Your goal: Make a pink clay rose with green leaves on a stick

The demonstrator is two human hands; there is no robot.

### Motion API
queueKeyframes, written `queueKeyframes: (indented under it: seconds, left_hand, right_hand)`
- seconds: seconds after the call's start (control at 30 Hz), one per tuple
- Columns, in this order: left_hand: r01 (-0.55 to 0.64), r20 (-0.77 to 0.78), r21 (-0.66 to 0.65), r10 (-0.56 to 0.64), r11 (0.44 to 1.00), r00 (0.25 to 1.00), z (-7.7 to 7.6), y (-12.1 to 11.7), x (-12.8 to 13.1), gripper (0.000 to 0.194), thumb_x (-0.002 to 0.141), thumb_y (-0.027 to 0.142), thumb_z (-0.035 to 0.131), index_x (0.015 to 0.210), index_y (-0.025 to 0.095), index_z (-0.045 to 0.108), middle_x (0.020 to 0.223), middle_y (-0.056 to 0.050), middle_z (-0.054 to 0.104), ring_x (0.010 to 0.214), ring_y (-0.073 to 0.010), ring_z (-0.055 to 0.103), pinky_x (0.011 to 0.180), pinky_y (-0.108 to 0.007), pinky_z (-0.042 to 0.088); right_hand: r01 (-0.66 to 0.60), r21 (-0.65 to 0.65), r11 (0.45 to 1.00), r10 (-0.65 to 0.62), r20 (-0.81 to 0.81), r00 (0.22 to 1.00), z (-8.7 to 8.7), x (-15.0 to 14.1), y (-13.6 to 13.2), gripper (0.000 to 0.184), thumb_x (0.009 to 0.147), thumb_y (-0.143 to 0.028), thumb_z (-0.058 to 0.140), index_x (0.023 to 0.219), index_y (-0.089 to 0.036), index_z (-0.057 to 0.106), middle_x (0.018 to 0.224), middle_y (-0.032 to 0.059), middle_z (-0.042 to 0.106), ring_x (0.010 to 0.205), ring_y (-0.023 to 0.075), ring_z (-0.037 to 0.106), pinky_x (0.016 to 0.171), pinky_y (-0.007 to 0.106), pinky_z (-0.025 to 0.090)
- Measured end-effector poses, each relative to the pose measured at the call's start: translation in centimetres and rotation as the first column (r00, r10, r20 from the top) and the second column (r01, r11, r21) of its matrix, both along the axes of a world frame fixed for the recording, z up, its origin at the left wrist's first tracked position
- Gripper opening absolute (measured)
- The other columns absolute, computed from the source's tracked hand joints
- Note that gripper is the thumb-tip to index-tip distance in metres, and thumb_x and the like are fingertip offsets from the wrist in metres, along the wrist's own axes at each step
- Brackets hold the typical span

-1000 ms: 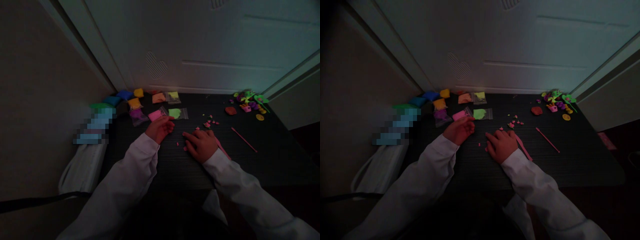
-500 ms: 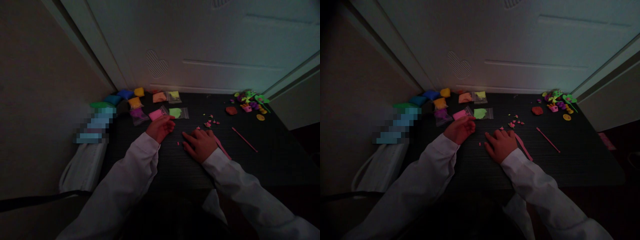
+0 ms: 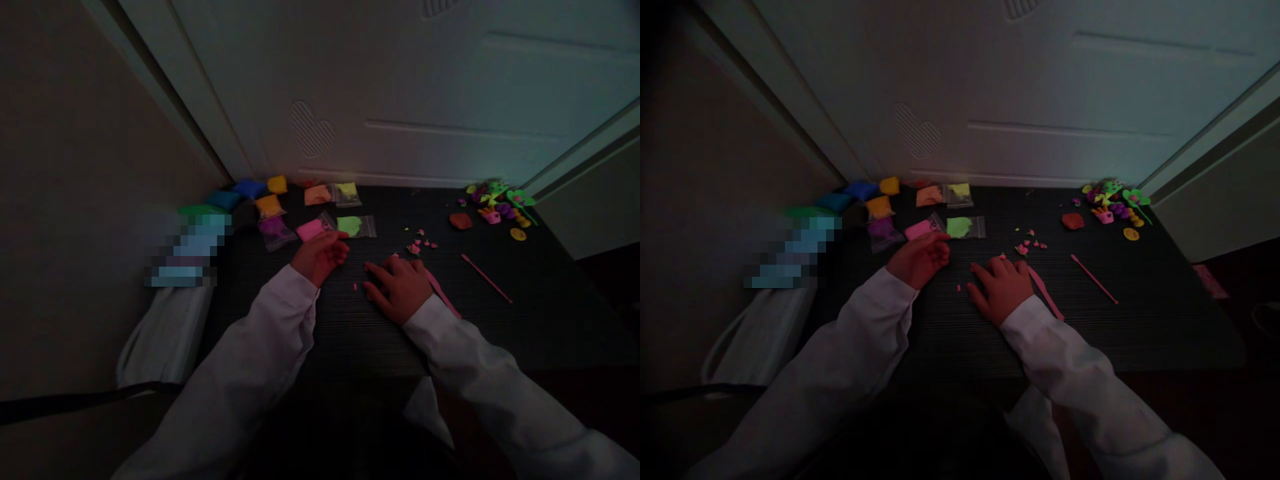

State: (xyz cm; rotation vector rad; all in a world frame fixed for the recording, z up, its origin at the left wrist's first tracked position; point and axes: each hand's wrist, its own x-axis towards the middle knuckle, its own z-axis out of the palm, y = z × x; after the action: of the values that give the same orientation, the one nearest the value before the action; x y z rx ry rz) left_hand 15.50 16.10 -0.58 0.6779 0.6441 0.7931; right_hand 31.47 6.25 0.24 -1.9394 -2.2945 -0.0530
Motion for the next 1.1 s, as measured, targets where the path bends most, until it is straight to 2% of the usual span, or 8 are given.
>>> queueKeyframes:
  seconds: [0.5,1.1]
  left_hand:
    - [0.009,-0.001,0.006,-0.009,1.0,1.0,-0.02,0.05,-0.02,0.019,0.067,0.023,0.053,0.081,0.011,0.057,0.062,-0.002,0.058,0.057,-0.0092,0.053,0.054,-0.022,0.04]
    - [0.008,0.003,0.015,-0.008,1.0,1.0,-0.23,0.08,-0.01,0.02,0.067,0.024,0.054,0.081,0.011,0.057,0.063,-0.002,0.058,0.058,-0.0095,0.053,0.053,-0.021,0.039]
  right_hand:
    - [-0.005,0.02,1.0,0.006,-0.044,0.999,-0.03,0.12,-0.23,0.035,0.079,-0.039,0.034,0.105,-0.024,0.052,0.089,0.0052,0.052,0.084,0.0186,0.044,0.073,0.034,0.02]
    - [-0.029,0.008,1.0,0.029,-0.012,1.0,-0.1,-0.03,-0.23,0.038,0.08,-0.042,0.031,0.109,-0.026,0.048,0.09,0.0052,0.05,0.083,0.019,0.042,0.072,0.035,0.02]
